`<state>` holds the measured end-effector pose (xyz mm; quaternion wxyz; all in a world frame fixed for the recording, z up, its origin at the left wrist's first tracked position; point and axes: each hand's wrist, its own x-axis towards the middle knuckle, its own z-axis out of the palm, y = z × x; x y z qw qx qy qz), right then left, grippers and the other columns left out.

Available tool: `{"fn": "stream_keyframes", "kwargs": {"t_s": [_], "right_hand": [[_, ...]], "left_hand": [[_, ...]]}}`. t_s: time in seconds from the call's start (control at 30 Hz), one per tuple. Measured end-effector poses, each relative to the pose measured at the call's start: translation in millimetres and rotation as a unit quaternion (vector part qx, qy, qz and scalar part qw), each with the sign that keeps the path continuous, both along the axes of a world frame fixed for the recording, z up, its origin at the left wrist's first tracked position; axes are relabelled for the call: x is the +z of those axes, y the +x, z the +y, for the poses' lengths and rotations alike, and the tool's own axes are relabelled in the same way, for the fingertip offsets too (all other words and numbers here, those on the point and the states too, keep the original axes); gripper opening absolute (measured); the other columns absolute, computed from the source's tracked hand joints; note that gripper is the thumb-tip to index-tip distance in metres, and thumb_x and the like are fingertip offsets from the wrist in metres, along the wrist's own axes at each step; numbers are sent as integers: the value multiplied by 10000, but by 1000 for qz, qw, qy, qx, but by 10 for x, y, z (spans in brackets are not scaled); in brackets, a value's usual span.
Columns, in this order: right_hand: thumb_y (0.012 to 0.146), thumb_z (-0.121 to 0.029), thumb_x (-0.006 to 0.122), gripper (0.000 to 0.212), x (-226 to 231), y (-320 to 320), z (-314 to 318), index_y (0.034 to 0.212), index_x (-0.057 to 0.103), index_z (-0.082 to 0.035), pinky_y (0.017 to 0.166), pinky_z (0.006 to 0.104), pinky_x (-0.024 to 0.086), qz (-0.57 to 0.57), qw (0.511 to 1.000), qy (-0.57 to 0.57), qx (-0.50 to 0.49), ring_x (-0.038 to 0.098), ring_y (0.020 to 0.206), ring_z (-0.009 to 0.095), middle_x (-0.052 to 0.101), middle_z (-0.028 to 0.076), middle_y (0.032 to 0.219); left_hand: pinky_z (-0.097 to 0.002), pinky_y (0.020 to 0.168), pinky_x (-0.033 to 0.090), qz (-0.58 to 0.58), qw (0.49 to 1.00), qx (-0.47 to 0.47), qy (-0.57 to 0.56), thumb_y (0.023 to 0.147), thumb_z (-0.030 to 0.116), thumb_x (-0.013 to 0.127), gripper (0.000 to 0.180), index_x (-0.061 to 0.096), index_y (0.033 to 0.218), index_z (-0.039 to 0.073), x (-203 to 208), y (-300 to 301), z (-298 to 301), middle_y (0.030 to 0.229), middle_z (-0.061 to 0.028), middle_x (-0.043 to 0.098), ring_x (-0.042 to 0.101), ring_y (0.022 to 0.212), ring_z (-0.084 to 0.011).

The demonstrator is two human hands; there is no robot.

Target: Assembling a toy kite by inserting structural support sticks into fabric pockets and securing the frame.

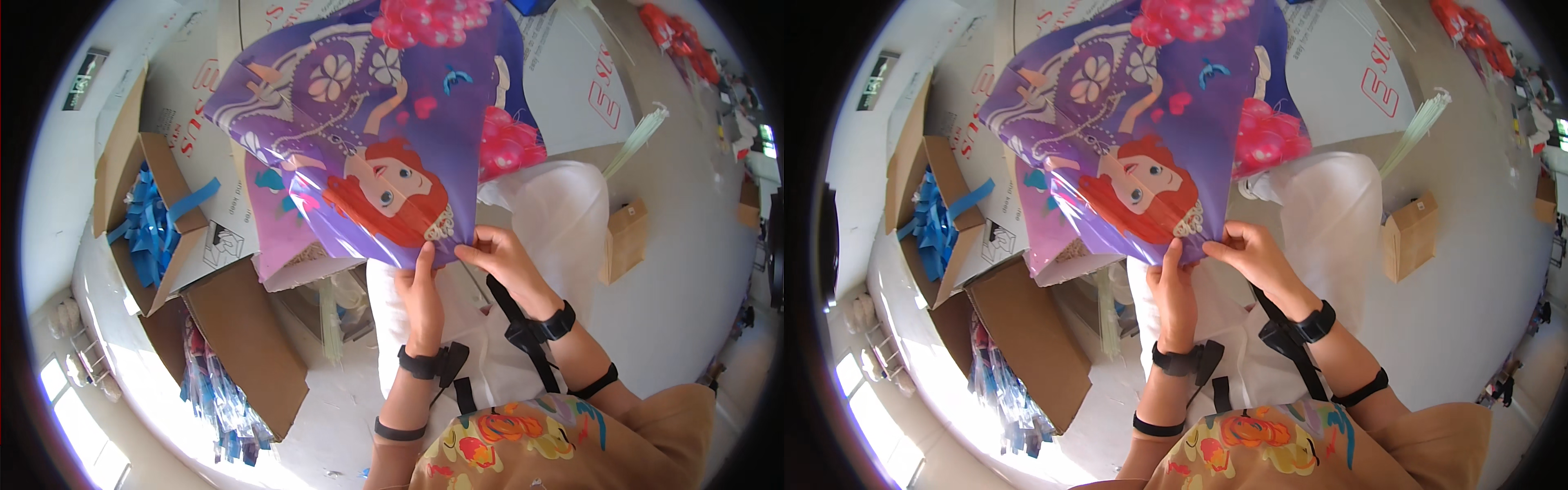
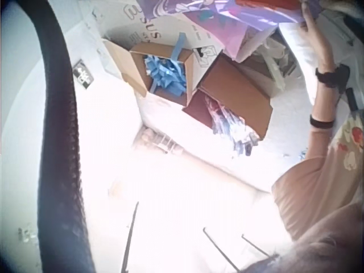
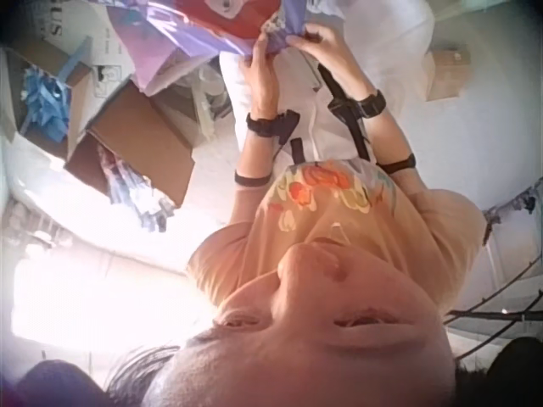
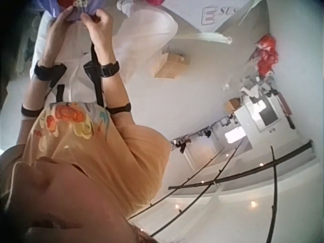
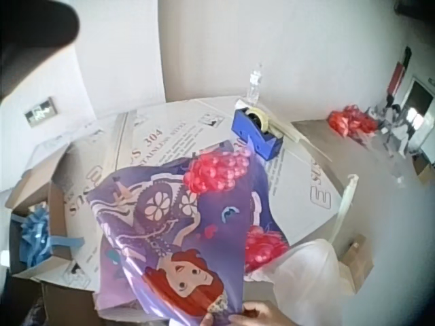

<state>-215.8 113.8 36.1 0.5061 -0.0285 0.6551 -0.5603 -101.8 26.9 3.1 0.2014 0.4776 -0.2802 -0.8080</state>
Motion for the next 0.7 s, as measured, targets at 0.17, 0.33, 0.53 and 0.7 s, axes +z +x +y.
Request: {"fn": "stream_keyframes", "kwargs": {"t_s": [0.17,0.33,0.53,0.7], "right_hand": [[912,-237,662,288,247,138,571,1096,630,-17,709,237,471,-172,972,-160,30,608,820,112,661,30,955],[969,-337,563,403,612,426,711,1227,569,-28,973,382,467,-370,874,-266,-168,598,1098,224,631,99,1196],[975,-264,548,351,768,304,1117,1189,582,12,913,353,498,-258,886,-345,-171,628,1034,202,651,95,1156],[948,-142,584,298,1270,310,1253,1208,602,3,958,329,458,-93,895,-425,-100,596,1092,174,641,81,1183]], "left_hand": [[-357,956,446,141,982,121,11,913,76,579,301,571,1210,29,582,382,-155,1174,-54,623,586,1086,-176],[-369,1025,396,167,982,-6,-88,818,74,700,667,394,1409,36,1309,882,90,1329,-76,517,506,1215,-226],[-398,856,517,70,905,-40,-417,834,216,649,540,488,1286,-32,2111,1720,490,1101,-137,609,598,1015,-250],[-385,855,519,-86,904,76,-412,860,245,621,491,514,1252,-31,2529,1602,85,1085,-147,617,610,994,-250]]}}
